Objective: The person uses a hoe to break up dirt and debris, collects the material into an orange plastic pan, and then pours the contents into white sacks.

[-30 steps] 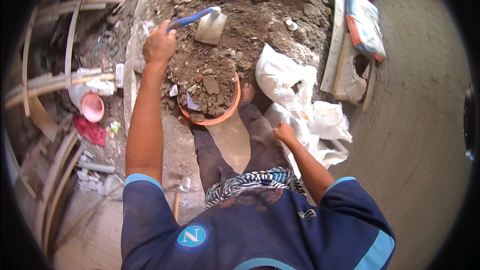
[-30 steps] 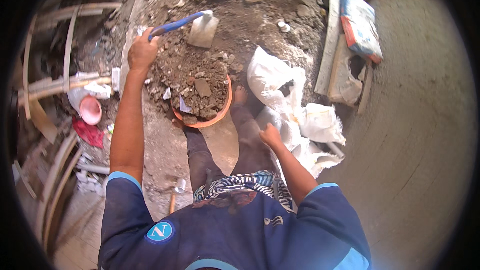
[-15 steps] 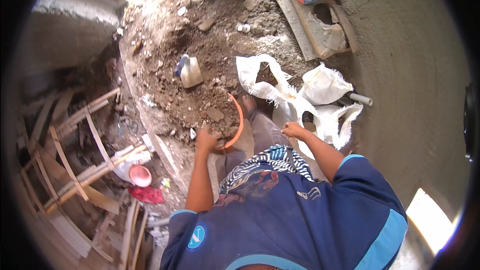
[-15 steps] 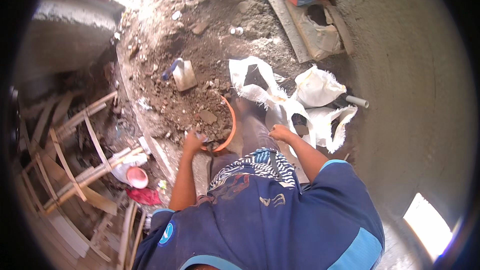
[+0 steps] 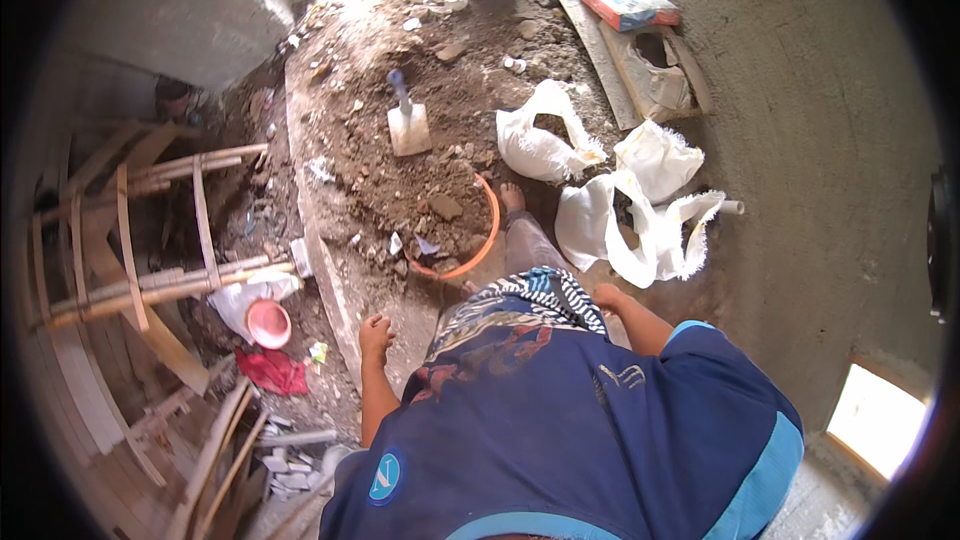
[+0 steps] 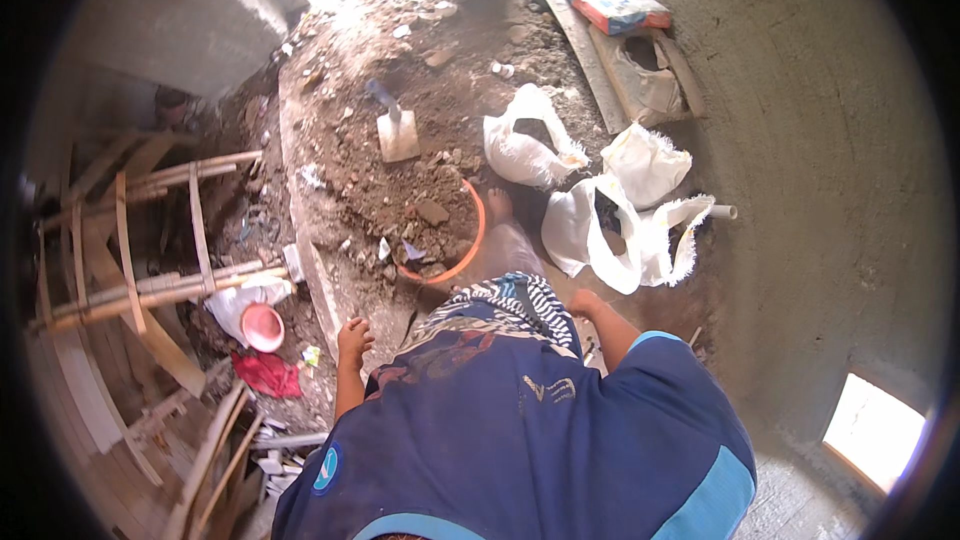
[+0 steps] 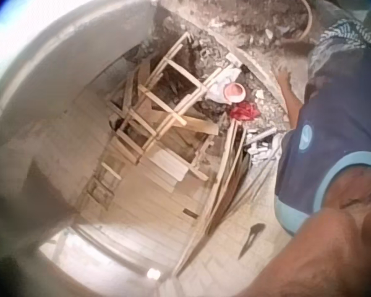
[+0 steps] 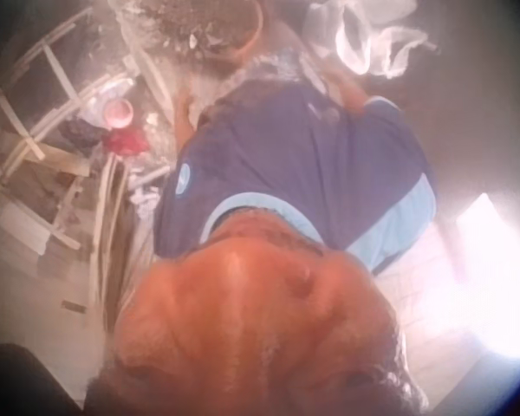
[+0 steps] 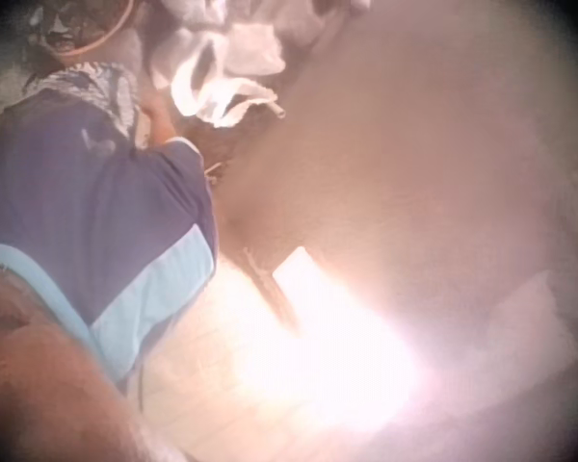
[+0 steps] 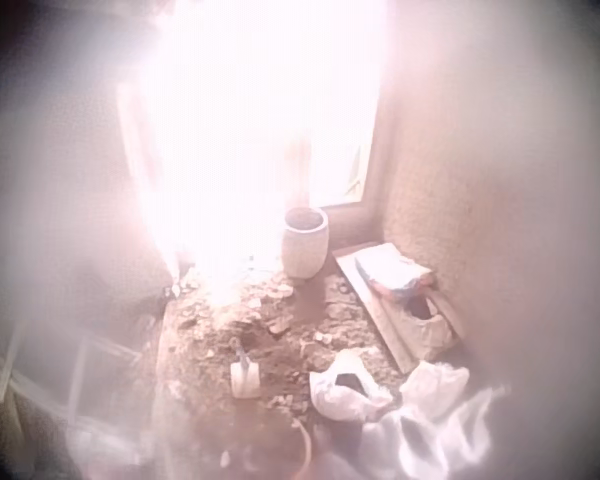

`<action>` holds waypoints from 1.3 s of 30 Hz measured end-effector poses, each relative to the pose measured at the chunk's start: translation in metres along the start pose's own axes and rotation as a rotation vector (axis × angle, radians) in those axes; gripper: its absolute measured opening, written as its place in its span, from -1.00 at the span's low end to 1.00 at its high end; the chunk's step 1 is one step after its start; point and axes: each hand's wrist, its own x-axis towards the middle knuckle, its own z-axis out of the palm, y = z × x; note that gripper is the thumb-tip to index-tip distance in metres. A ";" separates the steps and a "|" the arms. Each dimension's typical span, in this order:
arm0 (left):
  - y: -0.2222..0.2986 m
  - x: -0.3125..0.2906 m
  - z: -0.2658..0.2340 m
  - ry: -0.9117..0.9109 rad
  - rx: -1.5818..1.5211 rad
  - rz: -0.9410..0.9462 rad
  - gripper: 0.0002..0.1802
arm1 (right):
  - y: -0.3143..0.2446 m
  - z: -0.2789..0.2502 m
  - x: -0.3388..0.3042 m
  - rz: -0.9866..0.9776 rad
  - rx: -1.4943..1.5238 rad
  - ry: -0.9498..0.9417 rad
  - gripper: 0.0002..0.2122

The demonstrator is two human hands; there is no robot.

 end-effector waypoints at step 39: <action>-0.097 -0.025 0.190 -0.724 0.838 0.643 -0.54 | 0.173 0.029 -0.058 0.287 0.288 0.130 -0.82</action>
